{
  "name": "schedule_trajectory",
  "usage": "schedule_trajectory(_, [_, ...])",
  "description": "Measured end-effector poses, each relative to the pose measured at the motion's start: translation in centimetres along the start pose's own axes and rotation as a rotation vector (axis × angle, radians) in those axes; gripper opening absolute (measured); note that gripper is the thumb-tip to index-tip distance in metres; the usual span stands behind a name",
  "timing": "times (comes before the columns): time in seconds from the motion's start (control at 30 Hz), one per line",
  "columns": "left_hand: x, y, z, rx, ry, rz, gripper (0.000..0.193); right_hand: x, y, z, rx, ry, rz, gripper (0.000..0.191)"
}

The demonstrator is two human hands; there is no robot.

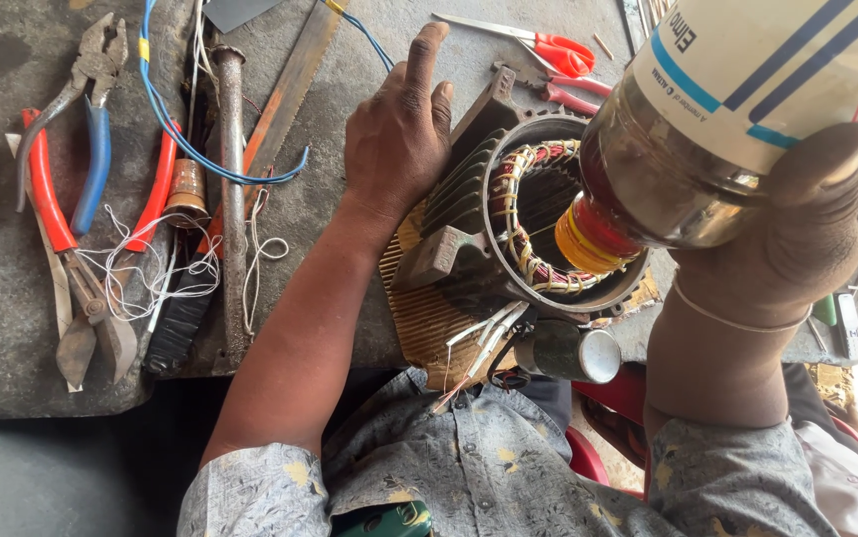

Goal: The person holds a plastic bottle of amber liquid and pours it around the copper winding of an electric motor stator, rotating the bottle to coat the winding. They then set the bottle down and pick up a screwdriver from the workbench.

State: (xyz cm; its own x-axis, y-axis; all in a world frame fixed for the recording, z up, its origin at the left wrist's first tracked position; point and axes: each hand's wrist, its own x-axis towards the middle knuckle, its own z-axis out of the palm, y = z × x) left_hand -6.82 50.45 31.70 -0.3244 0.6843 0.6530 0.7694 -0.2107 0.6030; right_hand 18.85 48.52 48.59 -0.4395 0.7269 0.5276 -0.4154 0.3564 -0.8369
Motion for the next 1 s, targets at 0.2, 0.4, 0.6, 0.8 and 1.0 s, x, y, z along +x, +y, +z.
schedule_trajectory(0.2, [0.0, 0.2, -0.3, -0.011, -0.031, -0.016, 0.049, 0.0, -0.2, 0.1, 0.004, -0.003, -0.014, 0.049])
schedule_trajectory(0.4, [0.2, 0.4, -0.4, -0.02, -0.039, -0.024, 0.05, 0.4, 0.0, 0.3, -0.002, -0.012, -0.022, 0.048])
schedule_trajectory(0.6, [0.1, 0.3, -0.4, -0.014, -0.054, -0.032, 0.05, 0.6, -0.1, 0.5, -0.002, -0.013, -0.023, 0.047])
schedule_trajectory(0.8, [0.1, 0.3, -0.2, -0.023, -0.042, -0.016, 0.049, 0.9, -0.3, 0.9, -0.037, -0.026, -0.025, 0.046])
schedule_trajectory(1.0, [0.1, 0.1, -0.1, -0.015, -0.034, -0.004, 0.049, 1.2, 0.1, 1.1, -0.088, -0.045, -0.009, 0.045])
